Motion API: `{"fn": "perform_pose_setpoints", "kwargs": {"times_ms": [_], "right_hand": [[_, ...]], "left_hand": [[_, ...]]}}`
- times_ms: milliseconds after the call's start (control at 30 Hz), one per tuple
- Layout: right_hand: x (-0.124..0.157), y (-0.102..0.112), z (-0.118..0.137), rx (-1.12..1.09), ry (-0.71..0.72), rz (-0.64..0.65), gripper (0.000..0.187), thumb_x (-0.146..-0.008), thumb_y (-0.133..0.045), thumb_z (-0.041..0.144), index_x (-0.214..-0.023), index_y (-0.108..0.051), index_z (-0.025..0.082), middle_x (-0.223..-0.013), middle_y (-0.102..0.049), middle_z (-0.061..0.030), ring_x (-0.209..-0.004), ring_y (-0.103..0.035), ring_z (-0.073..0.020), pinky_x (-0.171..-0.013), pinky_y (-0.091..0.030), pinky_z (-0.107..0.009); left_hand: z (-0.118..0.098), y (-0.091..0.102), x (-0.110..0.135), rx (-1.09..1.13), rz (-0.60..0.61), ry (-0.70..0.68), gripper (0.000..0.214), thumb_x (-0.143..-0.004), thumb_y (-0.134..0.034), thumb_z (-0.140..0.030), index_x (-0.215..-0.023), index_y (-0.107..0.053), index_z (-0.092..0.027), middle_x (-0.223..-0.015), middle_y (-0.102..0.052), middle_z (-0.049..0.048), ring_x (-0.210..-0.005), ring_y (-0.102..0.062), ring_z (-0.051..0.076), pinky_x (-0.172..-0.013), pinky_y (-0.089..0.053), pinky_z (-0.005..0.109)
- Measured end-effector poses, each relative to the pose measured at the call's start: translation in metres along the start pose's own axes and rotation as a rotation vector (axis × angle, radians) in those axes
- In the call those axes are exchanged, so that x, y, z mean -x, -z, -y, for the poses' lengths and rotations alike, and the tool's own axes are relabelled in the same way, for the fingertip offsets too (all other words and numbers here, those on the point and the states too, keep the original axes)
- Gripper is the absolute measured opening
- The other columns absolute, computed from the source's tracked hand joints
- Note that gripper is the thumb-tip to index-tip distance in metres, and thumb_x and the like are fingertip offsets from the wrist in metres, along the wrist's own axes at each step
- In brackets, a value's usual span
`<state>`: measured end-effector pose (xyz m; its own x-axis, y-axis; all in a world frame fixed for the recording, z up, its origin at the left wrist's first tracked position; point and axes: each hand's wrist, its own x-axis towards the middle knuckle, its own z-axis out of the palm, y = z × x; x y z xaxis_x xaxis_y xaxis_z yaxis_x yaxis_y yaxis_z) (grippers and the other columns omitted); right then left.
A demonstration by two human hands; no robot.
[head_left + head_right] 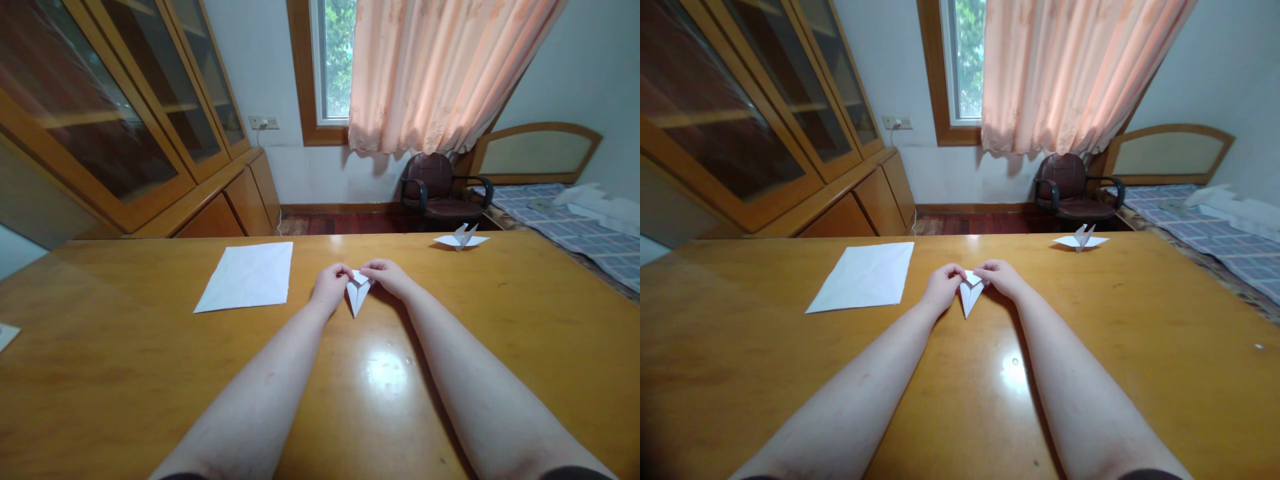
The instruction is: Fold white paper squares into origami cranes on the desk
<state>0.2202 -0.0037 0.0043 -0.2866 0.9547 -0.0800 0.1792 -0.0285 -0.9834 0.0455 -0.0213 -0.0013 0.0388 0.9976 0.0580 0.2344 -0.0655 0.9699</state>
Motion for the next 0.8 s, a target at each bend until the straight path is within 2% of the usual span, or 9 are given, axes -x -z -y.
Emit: {"fn": "perform_pose_setpoints", "kwargs": {"times_ms": [167, 367, 467, 600, 800], "right_hand": [[0.001, -0.002, 0.001, -0.108, -0.023, 0.015, 0.035, -0.062, -0.074, 0.035, -0.088, -0.067, 0.013, -0.069, -0.067, -0.0035, -0.060, -0.056, -0.0128, -0.059, -0.042, -0.026], [-0.001, -0.001, -0.001, -0.132, -0.020, -0.015, 0.036, -0.058, -0.078, 0.031, -0.087, -0.065, 0.014, -0.067, -0.067, -0.0030, -0.060, -0.059, -0.0138, -0.059, -0.045, -0.026], [-0.002, 0.000, -0.004, -0.119, -0.003, -0.024, 0.036, -0.057, -0.079, 0.031, -0.087, -0.065, 0.013, -0.065, -0.066, -0.0013, -0.058, -0.057, -0.0122, -0.059, -0.044, -0.025], [-0.003, 0.001, -0.005, -0.088, 0.002, -0.014, 0.037, -0.057, -0.078, 0.031, -0.086, -0.065, 0.013, -0.063, -0.063, 0.0006, -0.056, -0.055, -0.0104, -0.057, -0.041, -0.024], [0.000, -0.001, -0.001, -0.080, -0.018, 0.032, 0.040, -0.055, -0.080, 0.030, -0.088, -0.065, 0.014, -0.068, -0.065, -0.0002, -0.061, -0.057, -0.0117, -0.060, -0.042, -0.025]], "left_hand": [[0.007, 0.000, -0.002, -0.001, 0.026, -0.037, 0.013, -0.069, -0.050, -0.014, -0.071, -0.063, -0.017, -0.062, -0.057, -0.0032, -0.060, -0.051, 0.011, -0.054, -0.037, 0.019], [0.012, -0.004, -0.005, 0.231, 0.029, 0.045, 0.017, -0.078, -0.049, -0.023, -0.091, -0.059, -0.018, -0.061, -0.055, -0.0036, -0.054, -0.053, 0.010, -0.051, -0.041, 0.020], [0.010, -0.003, -0.006, 0.157, 0.038, 0.050, 0.020, -0.078, -0.057, -0.031, -0.092, -0.061, -0.016, -0.066, -0.061, 0.0002, -0.058, -0.056, 0.012, -0.053, -0.043, 0.021], [0.006, -0.001, -0.005, -0.042, 0.018, 0.003, 0.018, -0.075, -0.063, -0.030, -0.084, -0.066, -0.015, -0.070, -0.066, 0.0040, -0.064, -0.059, 0.014, -0.056, -0.043, 0.022], [0.008, 0.000, -0.004, 0.014, 0.052, 0.017, 0.019, -0.073, -0.065, -0.026, -0.088, -0.067, -0.015, -0.075, -0.069, 0.0055, -0.067, -0.061, 0.015, -0.059, -0.044, 0.023]]}}
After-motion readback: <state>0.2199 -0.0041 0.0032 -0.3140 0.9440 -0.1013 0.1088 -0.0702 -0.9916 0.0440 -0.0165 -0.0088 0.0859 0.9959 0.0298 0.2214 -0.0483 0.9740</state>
